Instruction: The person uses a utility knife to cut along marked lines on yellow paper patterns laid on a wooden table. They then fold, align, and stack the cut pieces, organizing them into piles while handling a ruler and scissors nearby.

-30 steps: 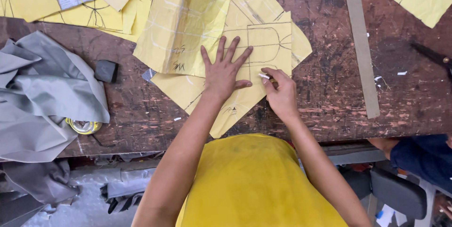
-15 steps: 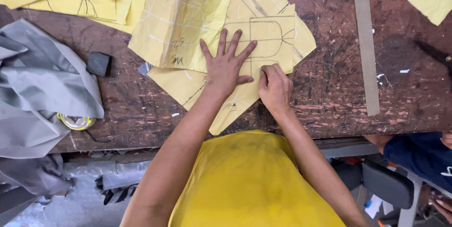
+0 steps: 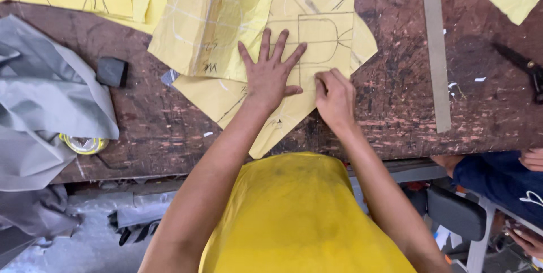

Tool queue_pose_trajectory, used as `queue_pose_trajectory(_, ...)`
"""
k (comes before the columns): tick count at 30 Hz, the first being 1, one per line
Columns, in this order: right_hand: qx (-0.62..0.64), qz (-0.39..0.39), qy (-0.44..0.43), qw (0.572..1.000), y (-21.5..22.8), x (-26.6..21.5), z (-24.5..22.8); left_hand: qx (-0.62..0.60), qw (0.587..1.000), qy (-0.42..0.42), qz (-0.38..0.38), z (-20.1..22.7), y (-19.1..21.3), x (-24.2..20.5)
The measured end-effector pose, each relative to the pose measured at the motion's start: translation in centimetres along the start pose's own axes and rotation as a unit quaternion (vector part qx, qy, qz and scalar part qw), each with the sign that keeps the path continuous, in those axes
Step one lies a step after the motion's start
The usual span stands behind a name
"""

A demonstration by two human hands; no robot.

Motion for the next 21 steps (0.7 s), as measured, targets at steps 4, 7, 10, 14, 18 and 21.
queue_pose_trajectory(4,-0.023,-0.039,-0.011,0.999,-0.2,0.3,0.6,-0.004,1.000,0.002,-0.001,0.0,0.1,0.6)
queue_pose_trajectory(7,-0.035,-0.057,-0.021,0.998,-0.3,0.3,0.5,-0.005,1.000,0.002,0.004,-0.2,0.2,0.6)
queue_pose_trajectory(10,0.007,-0.016,0.004,1.000,0.4,0.5,0.2,-0.007,1.000,-0.001,0.010,0.1,-0.1,0.1)
queue_pose_trajectory(14,-0.021,-0.017,0.017,0.999,0.1,1.2,0.5,-0.011,1.000,0.003,-0.001,0.1,0.0,0.2)
queue_pose_trajectory(18,-0.048,-0.059,0.011,0.997,0.0,0.9,1.6,-0.009,1.000,0.005,-0.013,-0.1,0.2,0.2)
queue_pose_trajectory(21,-0.044,-0.044,-0.005,0.998,1.3,0.6,3.2,-0.003,1.000,0.000,-0.016,0.3,-0.1,0.1)
Point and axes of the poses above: each hand's wrist, its own x-axis towards the middle knuckle, its own y-axis out of the back of the hand, z = x × y, the point moved 7 cm from there along x, towards the middle knuckle, and after that the axes turned 12 degrees about z, right-handed, at the moved point
